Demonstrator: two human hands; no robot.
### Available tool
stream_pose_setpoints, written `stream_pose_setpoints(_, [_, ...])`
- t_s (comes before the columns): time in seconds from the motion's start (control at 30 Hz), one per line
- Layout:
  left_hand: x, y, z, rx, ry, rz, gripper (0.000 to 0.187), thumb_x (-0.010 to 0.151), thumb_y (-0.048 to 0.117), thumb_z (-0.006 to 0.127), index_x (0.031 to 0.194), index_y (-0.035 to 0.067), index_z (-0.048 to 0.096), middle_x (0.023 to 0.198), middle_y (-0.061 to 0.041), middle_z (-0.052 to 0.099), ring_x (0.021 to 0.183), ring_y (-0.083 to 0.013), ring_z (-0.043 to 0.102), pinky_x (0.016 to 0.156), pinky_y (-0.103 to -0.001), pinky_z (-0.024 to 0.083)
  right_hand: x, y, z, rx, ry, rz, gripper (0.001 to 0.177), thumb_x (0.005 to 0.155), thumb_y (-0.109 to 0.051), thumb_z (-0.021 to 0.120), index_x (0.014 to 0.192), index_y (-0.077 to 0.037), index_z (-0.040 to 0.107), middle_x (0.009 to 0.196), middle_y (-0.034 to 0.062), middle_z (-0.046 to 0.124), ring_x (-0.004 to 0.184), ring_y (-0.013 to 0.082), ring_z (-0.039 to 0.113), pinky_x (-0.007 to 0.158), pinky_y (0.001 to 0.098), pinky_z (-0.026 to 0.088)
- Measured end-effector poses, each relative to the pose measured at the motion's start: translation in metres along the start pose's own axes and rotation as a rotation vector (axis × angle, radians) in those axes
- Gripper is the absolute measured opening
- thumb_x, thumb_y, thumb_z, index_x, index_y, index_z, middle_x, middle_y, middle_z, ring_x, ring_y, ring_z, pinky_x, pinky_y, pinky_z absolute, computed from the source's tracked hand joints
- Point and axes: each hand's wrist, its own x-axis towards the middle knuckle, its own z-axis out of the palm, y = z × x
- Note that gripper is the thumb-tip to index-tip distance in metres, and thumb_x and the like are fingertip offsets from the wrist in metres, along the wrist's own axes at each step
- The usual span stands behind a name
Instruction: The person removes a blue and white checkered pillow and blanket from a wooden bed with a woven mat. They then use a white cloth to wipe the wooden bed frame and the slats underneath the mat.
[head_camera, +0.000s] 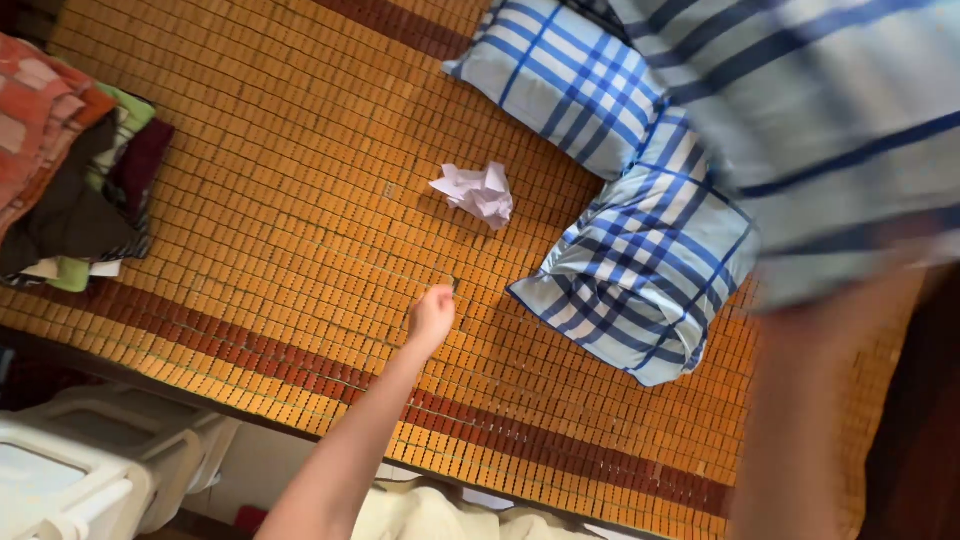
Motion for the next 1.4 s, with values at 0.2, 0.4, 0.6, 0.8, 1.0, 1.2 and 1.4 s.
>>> stream_pose_setpoints(0.2, [0.073,0.073,0.033,0.482,0.067,0.602,0.051,0.09,0.004,0.057,0.14,0.007,0.051,0.152,-0.025,0.038,0.131,-0.039,0.048,0.105,-0.058,0.048,-0.083,0.147,-0.052,-0.082,-0.041,0.376,0.019,0.093,-0.013,0.07,0.092,-0.002,0.054,0.085,0.01,0.061,0.073,0.019,0.062,0.064,0.0331,0.058])
stream_pose_setpoints(0.4, [0.12,0.138,0.025,0.615,0.117,0.783,0.062,0.078,0.002,0.064,0.134,0.031,0.061,0.165,-0.026,0.009,0.146,-0.0613,0.005,0.111,-0.069,0.034,-0.141,0.254,-0.13,-0.304,0.21,0.659,0.031,0.091,-0.016,0.065,0.121,-0.008,0.07,0.099,0.007,0.071,0.084,0.0165,0.067,0.068,0.0301,0.058])
stream_pose_setpoints(0.6, [0.108,0.085,0.044,0.769,0.024,0.714,0.087,0.082,0.02,0.073,0.156,0.001,0.031,0.166,-0.027,0.027,0.14,-0.0451,0.042,0.111,-0.068,0.035,-0.131,0.285,-0.182,-0.25,0.226,0.512,0.032,0.096,-0.024,0.066,0.122,-0.007,0.07,0.108,0.0032,0.071,0.089,0.0113,0.065,0.07,0.0279,0.055])
stream_pose_setpoints(0.8, [-0.03,-0.014,0.149,0.908,-0.038,0.965,0.088,0.083,0.019,0.066,0.155,-0.01,0.025,0.162,-0.033,0.027,0.149,-0.0468,0.032,0.12,-0.07,0.019,-0.101,0.274,-0.215,-0.578,0.179,0.17,0.033,0.099,-0.027,0.064,0.121,-0.003,0.07,0.11,0.0084,0.075,0.1,0.0205,0.071,0.086,0.0323,0.055])
stream_pose_setpoints(1.0, [-0.192,-0.024,0.317,0.795,-0.328,0.93,0.085,0.077,0.016,0.063,0.154,-0.001,0.033,0.16,-0.026,0.028,0.15,-0.0472,0.024,0.121,-0.07,0.016,-0.101,0.28,-0.303,-0.886,0.048,-0.072,0.046,0.1,-0.028,0.062,0.139,-0.005,0.057,0.146,0.0177,0.05,0.136,0.0362,0.049,0.113,0.044,0.042])
stream_pose_setpoints(1.2, [-0.22,-0.055,0.424,0.955,-0.363,1.201,0.081,0.088,0.045,0.063,0.156,0.016,0.029,0.166,-0.013,0.024,0.151,-0.0377,0.025,0.111,-0.081,0.007,-0.088,0.285,-0.44,-1.306,-0.343,-0.411,0.06,0.101,-0.037,0.056,0.155,-0.014,0.048,0.167,0.0129,0.031,0.154,0.0348,0.026,0.125,0.0537,0.013])
stream_pose_setpoints(1.4, [-0.221,-0.061,0.429,1.103,-0.384,1.3,0.085,0.089,0.052,0.06,0.159,0.019,0.026,0.167,-0.003,0.023,0.152,-0.0277,0.022,0.113,-0.08,0.004,-0.038,0.283,-0.589,-1.46,0.005,-0.272,0.05,0.106,-0.029,0.049,0.155,-0.024,0.044,0.165,0.0036,0.042,0.147,0.0247,0.039,0.121,0.0528,0.028])
